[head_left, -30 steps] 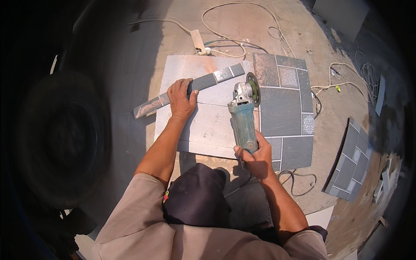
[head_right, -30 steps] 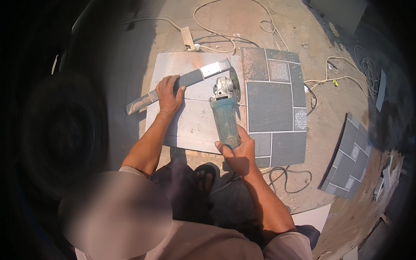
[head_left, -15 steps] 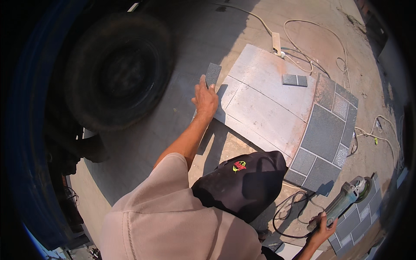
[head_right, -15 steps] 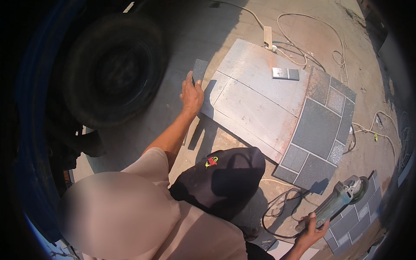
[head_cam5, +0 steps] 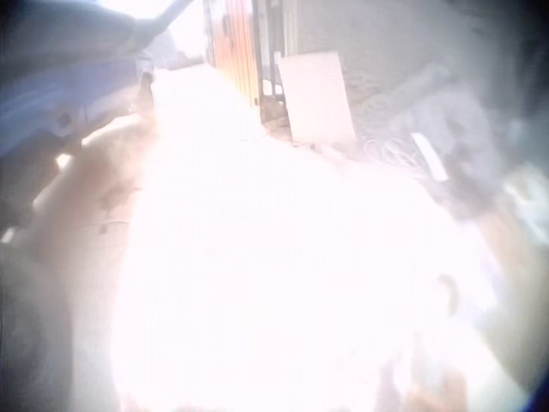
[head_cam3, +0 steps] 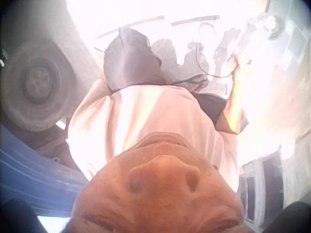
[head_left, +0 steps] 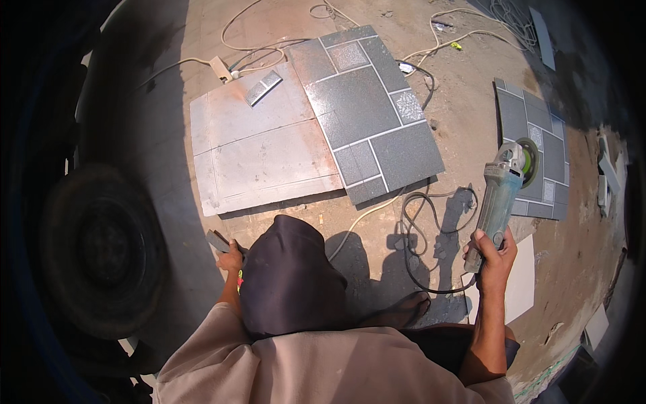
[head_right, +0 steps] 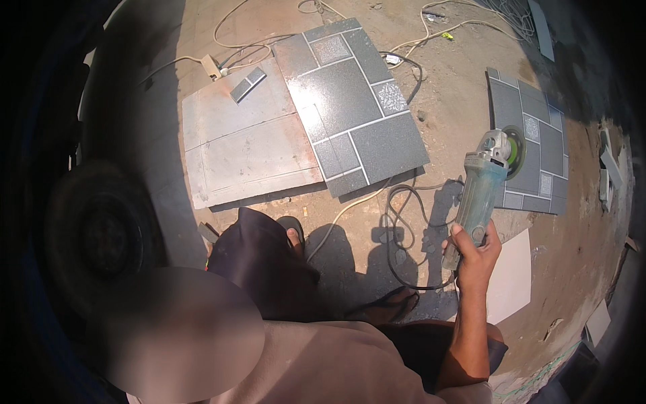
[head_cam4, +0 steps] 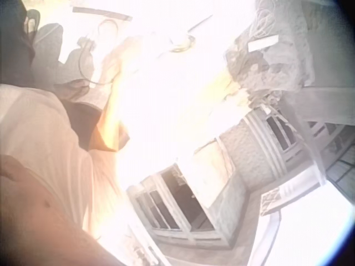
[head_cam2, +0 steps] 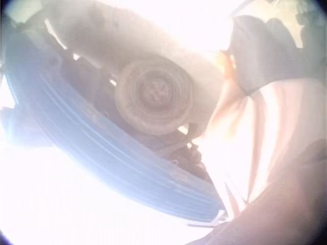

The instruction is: The person positions and cuts multiple ceramic tiles using an angle grinder. They handle the tiles to align them, then use the grinder to make straight cuts along marked lines, producing cut pieces and dust.

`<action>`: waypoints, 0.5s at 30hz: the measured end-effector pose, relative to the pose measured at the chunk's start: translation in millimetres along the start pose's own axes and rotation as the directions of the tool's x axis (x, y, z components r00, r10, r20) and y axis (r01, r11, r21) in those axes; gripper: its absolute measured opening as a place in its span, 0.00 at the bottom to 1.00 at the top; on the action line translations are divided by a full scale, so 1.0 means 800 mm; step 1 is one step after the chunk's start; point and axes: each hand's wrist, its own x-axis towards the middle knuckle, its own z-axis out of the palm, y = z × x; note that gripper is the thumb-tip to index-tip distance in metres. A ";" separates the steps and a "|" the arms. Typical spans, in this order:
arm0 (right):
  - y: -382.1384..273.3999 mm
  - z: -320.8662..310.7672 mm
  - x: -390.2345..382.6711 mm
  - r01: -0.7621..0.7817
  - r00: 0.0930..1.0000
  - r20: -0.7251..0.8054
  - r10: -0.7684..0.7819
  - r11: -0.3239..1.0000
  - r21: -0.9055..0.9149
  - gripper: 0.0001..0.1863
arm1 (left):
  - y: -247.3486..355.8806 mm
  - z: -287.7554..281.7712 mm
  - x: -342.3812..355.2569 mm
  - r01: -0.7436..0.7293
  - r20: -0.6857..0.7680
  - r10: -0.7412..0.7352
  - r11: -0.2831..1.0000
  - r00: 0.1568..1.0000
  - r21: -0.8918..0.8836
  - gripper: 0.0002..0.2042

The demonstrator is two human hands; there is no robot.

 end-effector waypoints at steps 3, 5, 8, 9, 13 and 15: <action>0.011 -0.021 -0.017 -0.007 0.998 -0.055 0.009 1.000 0.027 0.15 | 0.017 0.008 -0.005 0.044 0.043 -0.049 0.994 0.998 0.097 0.46; 0.016 -0.027 -0.023 -0.028 0.997 -0.065 0.031 0.999 0.043 0.14 | 0.007 -0.006 -0.012 0.065 0.041 -0.071 0.990 0.997 0.123 0.41; 0.019 -0.033 -0.034 -0.038 0.994 -0.096 0.044 0.997 0.062 0.13 | 0.008 -0.034 -0.034 0.023 -0.006 -0.023 0.991 1.000 0.128 0.33; 0.019 -0.037 -0.038 -0.036 0.992 -0.115 0.042 0.998 0.059 0.13 | 0.019 -0.043 -0.047 -0.019 -0.034 0.023 0.994 0.999 0.111 0.30; 0.027 -0.055 -0.048 0.015 0.988 -0.154 -0.009 0.999 0.039 0.13 | 0.142 -0.092 -0.105 -0.472 -0.199 0.440 0.866 0.876 -0.164 0.21; 0.026 -0.047 -0.049 0.021 0.989 -0.149 -0.013 0.998 0.053 0.13 | 0.233 -0.124 -0.125 -0.651 -0.211 0.620 0.677 0.756 -0.344 0.18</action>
